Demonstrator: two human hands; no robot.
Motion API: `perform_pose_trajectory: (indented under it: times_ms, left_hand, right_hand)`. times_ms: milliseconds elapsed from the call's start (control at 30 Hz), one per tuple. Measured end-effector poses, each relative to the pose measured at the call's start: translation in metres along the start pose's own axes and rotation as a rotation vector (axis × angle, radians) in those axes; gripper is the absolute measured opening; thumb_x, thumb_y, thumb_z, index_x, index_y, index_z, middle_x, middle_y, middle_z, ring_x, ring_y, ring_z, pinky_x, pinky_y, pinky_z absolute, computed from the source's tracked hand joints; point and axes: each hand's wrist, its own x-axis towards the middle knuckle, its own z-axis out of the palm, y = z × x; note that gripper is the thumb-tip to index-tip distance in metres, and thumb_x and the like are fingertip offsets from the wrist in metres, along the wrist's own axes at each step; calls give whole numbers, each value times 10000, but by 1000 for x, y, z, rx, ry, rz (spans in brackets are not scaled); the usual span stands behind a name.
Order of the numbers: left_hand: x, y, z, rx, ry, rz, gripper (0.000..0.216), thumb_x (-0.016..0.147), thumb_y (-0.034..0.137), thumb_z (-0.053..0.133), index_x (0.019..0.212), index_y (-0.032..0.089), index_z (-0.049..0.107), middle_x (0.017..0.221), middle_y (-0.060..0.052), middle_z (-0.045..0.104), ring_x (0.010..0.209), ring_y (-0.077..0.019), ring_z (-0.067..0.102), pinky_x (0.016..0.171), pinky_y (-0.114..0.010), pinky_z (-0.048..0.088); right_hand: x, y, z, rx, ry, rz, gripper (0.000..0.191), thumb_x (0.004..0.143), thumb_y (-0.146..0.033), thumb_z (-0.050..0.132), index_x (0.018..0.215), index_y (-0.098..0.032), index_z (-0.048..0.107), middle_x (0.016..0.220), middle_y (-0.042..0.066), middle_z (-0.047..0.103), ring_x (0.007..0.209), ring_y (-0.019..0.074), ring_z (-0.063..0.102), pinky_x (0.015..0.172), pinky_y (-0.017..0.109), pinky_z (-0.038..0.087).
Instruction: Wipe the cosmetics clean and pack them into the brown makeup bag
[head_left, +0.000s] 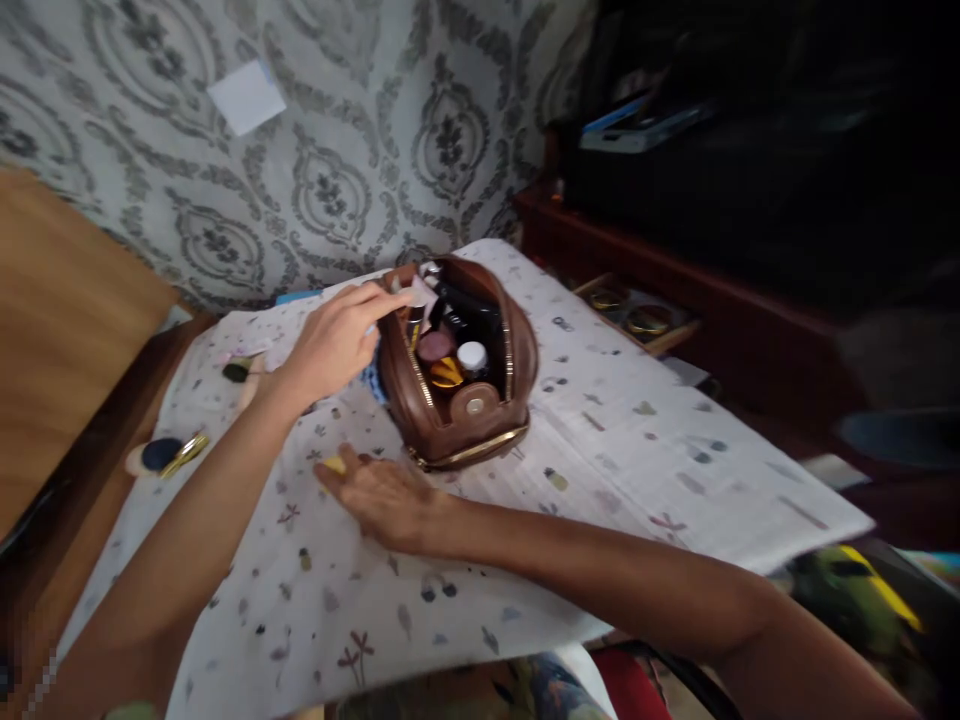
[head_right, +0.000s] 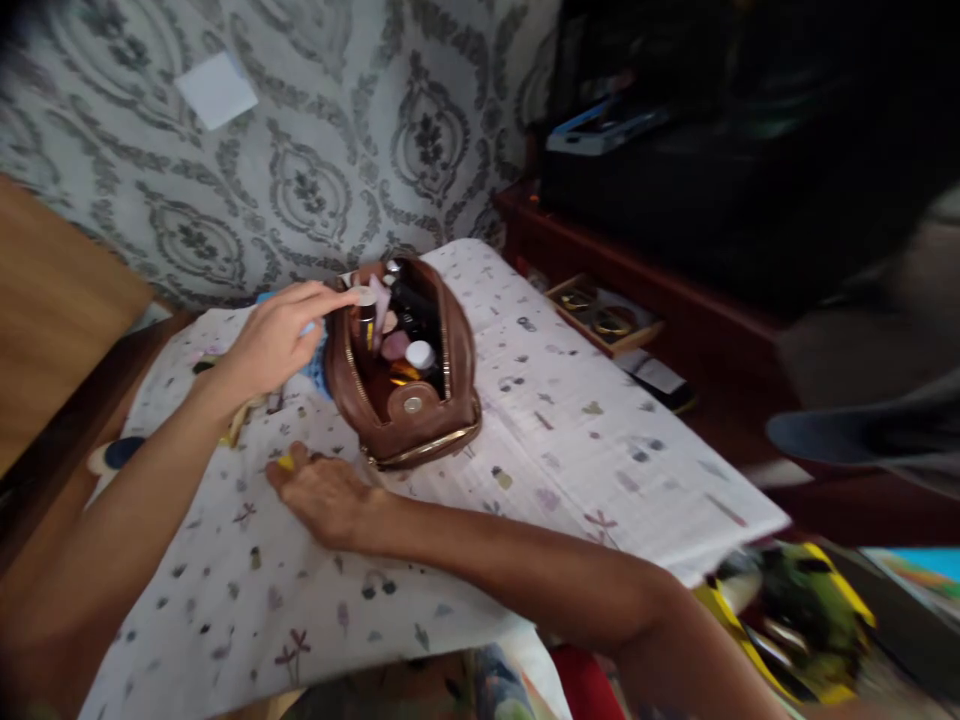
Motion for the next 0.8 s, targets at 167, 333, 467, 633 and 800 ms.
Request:
perform_pose_trajectory:
  times_ms: [167, 333, 467, 633, 800]
  left_hand:
    - [1, 2, 2, 51, -36, -30, 629, 856, 7, 358, 1399, 217, 595, 1274, -61, 631, 1206, -211, 572, 1068, -354, 460]
    - [-2, 5, 8, 43, -13, -73, 585, 907, 9, 342, 1410, 204, 569, 1298, -70, 627, 1202, -217, 562, 1031, -353, 485]
    - [-2, 2, 12, 3, -2, -71, 590, 913, 0, 331, 1407, 218, 569, 1300, -67, 623, 1212, -219, 561, 1031, -362, 476]
    - [3, -13, 14, -38, -23, -40, 639, 876, -25, 338, 1402, 253, 572, 1305, -53, 615, 1218, -232, 557, 1044, -404, 460]
    - [0, -9, 14, 4, -29, -47, 600, 919, 5, 328, 1412, 265, 549, 1308, -59, 596, 1217, -237, 546, 1030, -414, 469]
  right_hand:
    - [6, 10, 8, 98, 5, 57, 548, 894, -40, 497, 1402, -246, 521, 1335, 158, 590, 901, 258, 717, 655, 322, 533]
    - [12, 19, 13, 230, 81, 162, 343, 948, -242, 623, 1283, -198, 567, 1214, 127, 607, 862, 220, 682, 733, 314, 501]
    - [14, 22, 19, 351, 157, 172, 400, 899, -192, 674, 1282, -184, 562, 1222, 113, 599, 914, 198, 643, 829, 320, 485]
    - [17, 25, 27, 449, 167, 186, 378, 839, -162, 707, 1202, -113, 614, 1107, 91, 624, 818, 157, 581, 797, 302, 465]
    - [17, 24, 27, 411, 171, 176, 323, 830, -129, 683, 1150, -142, 636, 1062, 66, 621, 788, 147, 568, 769, 290, 453]
